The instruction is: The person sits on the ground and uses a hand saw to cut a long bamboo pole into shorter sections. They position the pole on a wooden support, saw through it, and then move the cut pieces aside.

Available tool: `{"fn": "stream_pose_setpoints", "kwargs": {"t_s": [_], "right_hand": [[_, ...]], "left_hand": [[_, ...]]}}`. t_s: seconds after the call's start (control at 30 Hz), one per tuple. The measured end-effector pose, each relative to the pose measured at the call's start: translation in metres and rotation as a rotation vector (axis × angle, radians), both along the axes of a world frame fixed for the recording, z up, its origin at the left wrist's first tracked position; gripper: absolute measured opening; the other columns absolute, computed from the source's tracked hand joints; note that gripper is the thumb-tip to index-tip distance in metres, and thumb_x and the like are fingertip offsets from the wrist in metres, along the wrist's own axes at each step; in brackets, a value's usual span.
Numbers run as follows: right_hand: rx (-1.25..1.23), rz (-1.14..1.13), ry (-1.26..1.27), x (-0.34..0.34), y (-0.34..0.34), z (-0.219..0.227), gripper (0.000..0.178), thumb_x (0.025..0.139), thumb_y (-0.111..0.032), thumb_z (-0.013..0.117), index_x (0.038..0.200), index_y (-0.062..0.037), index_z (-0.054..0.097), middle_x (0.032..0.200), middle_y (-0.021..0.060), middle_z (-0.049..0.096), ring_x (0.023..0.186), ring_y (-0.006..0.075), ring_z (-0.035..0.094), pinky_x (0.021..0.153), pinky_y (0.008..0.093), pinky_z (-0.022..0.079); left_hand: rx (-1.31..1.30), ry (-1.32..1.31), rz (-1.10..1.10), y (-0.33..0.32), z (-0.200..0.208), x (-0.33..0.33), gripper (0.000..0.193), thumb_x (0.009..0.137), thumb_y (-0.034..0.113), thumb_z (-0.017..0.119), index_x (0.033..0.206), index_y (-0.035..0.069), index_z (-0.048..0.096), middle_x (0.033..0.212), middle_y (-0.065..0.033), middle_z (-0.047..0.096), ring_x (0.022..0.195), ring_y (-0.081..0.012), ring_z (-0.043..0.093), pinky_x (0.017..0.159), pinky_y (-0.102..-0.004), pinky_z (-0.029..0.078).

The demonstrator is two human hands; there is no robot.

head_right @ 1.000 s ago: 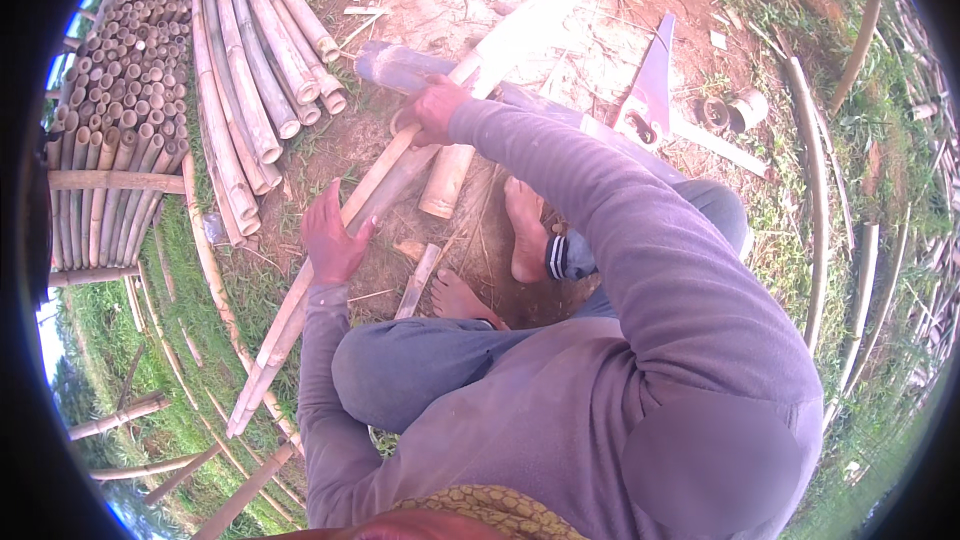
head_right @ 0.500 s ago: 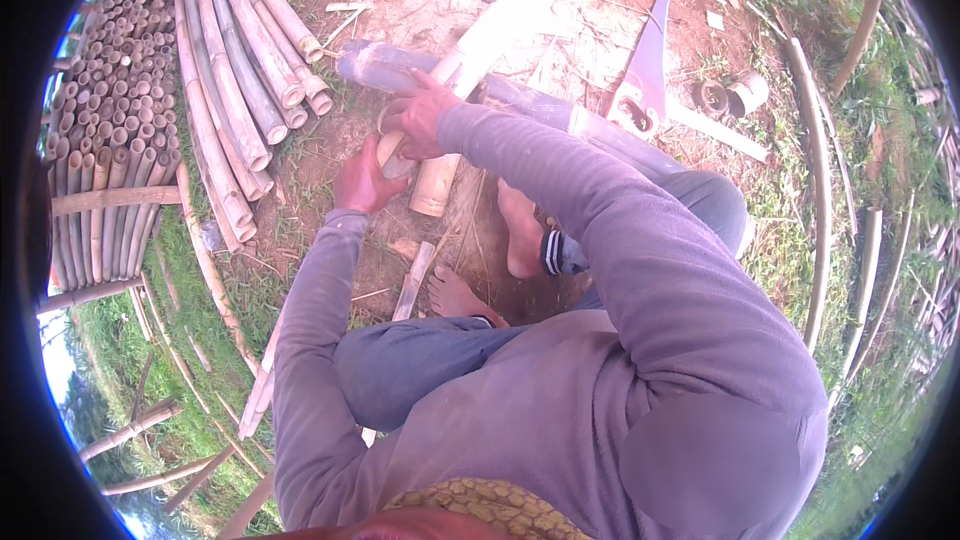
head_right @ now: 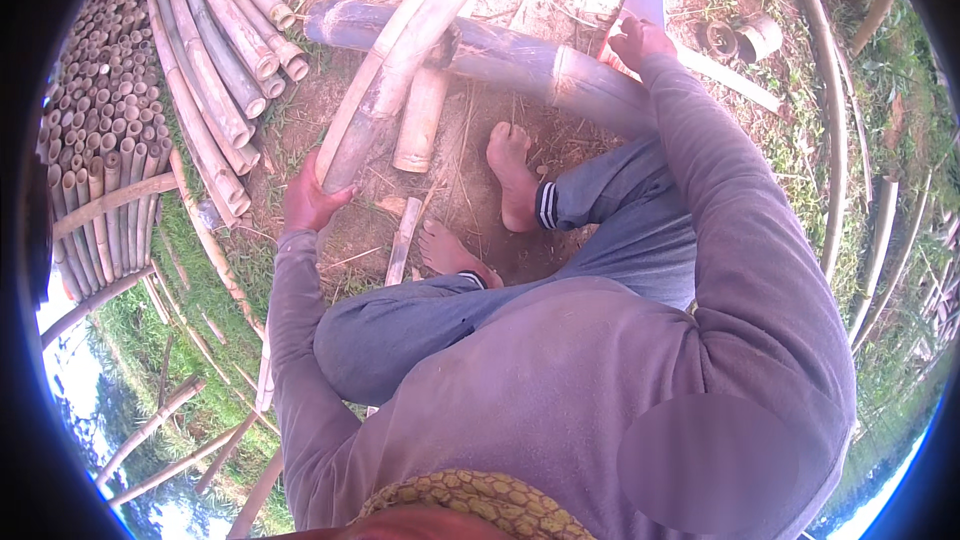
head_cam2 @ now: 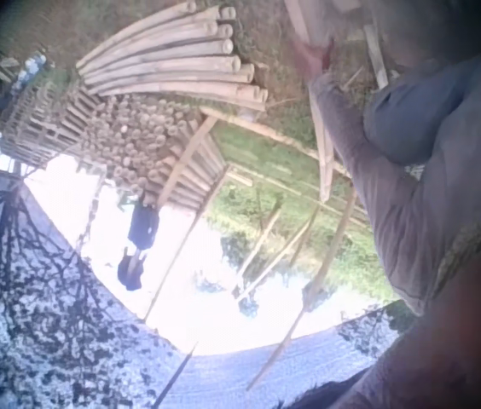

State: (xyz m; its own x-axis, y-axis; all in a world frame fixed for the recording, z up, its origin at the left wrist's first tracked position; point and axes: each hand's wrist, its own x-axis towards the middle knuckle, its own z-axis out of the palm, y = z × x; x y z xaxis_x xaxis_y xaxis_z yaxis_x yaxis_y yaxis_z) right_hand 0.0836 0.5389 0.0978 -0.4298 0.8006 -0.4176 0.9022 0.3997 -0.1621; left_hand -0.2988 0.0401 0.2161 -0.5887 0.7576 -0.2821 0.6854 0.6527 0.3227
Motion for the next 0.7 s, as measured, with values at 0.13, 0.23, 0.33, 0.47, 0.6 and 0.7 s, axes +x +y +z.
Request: {"fn": "stream_pose_setpoints", "kwargs": {"t_s": [0.13, 0.23, 0.33, 0.47, 0.6, 0.7], "right_hand": [[-0.197, 0.029, -0.174, -0.012, -0.007, 0.001, 0.072, 0.090, -0.062, 0.068, 0.148, -0.0203, 0.066, 0.148, 0.0151, 0.067, 0.135, 0.0336, 0.065, 0.115, 0.0474, 0.051], [-0.236, 0.059, -0.199, -0.006, 0.011, -0.041, 0.076, 0.088, -0.068, 0.066, 0.143, -0.0145, 0.069, 0.144, 0.0170, 0.070, 0.132, 0.0342, 0.067, 0.113, 0.0461, 0.052], [-0.256, 0.105, -0.185, -0.012, 0.018, -0.064, 0.077, 0.088, -0.067, 0.067, 0.139, -0.0104, 0.070, 0.142, 0.0190, 0.071, 0.130, 0.0353, 0.068, 0.112, 0.0457, 0.052], [-0.281, 0.022, -0.148, 0.019, 0.043, -0.108, 0.081, 0.087, -0.071, 0.067, 0.134, -0.0045, 0.072, 0.141, 0.0227, 0.070, 0.130, 0.0365, 0.068, 0.112, 0.0459, 0.051], [-0.028, -0.263, 0.116, -0.008, 0.024, -0.055, 0.077, 0.091, -0.065, 0.067, 0.127, 0.0036, 0.071, 0.125, 0.0254, 0.073, 0.115, 0.0377, 0.071, 0.100, 0.0489, 0.053], [0.005, -0.677, 0.784, 0.001, 0.025, -0.028, 0.053, 0.096, -0.044, 0.071, 0.115, 0.0052, 0.070, 0.101, 0.0163, 0.071, 0.091, 0.0290, 0.069, 0.084, 0.0444, 0.053]], "left_hand": [[-0.075, -0.059, 0.110, -0.052, 0.024, -0.005, 0.090, 0.071, 0.039, 0.096, 0.147, 0.018, 0.054, 0.116, -0.0219, 0.078, 0.108, -0.0420, 0.076, 0.091, -0.0508, 0.060], [-0.156, -0.044, 0.157, -0.100, 0.017, -0.022, 0.090, 0.070, 0.037, 0.096, 0.147, 0.019, 0.053, 0.116, -0.0230, 0.078, 0.109, -0.0422, 0.076, 0.091, -0.0508, 0.060], [-0.120, 0.047, 0.139, -0.140, -0.014, -0.029, 0.091, 0.069, 0.035, 0.096, 0.148, 0.020, 0.053, 0.115, -0.0228, 0.077, 0.107, -0.0430, 0.076, 0.092, -0.0512, 0.060], [-0.103, 0.016, 0.124, -0.132, -0.021, -0.038, 0.094, 0.069, 0.035, 0.095, 0.150, 0.020, 0.051, 0.115, -0.0226, 0.077, 0.106, -0.0440, 0.075, 0.094, -0.0519, 0.060], [-0.094, 0.020, 0.169, -0.143, -0.016, -0.036, 0.098, 0.069, 0.036, 0.095, 0.154, 0.019, 0.049, 0.122, -0.0243, 0.074, 0.111, -0.0442, 0.074, 0.096, -0.0514, 0.059], [-0.084, 0.066, 0.161, -0.131, -0.012, -0.030, 0.104, 0.073, 0.048, 0.093, 0.158, 0.014, 0.044, 0.137, -0.0256, 0.067, 0.123, -0.0448, 0.068, 0.104, -0.0530, 0.054]]}}
